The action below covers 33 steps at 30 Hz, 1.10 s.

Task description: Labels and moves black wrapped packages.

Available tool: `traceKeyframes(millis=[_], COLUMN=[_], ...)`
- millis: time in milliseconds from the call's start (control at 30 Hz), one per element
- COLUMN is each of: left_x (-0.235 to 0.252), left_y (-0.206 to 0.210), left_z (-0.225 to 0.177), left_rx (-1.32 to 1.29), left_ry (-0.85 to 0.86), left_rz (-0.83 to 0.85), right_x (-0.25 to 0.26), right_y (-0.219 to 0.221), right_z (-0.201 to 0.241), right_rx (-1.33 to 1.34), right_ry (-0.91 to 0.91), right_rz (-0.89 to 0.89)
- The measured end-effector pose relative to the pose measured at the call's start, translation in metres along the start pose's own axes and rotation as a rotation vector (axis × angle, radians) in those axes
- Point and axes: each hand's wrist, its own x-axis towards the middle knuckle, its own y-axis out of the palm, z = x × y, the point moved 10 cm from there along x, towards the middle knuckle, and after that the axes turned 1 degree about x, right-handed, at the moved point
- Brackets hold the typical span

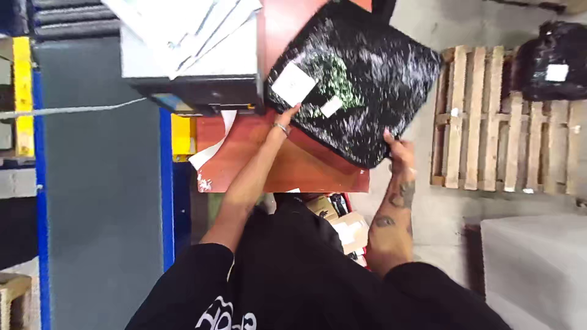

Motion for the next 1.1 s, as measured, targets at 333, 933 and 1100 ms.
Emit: traceKeyframes(millis=[333, 933, 1100], left_x=[-0.236, -0.586, -0.669], left_y=[-0.144, -0.465, -0.548], left_z=[0.220, 0.217, 0.274], left_rx=[0.059, -0.499, -0.656], left_ry=[-0.254, 0.501, 0.729], left_rz=[0.073, -0.699, -0.906], right_x=[-0.231, -0.475, -0.619], right_y=[-0.045, 0.192, 0.364], right_z=[-0.255, -0.069, 0.004], right_rx=[0.317, 0.085, 0.075], right_ry=[0.169, -0.342, -0.583], right_rz=[0.155, 0.757, 1.418])
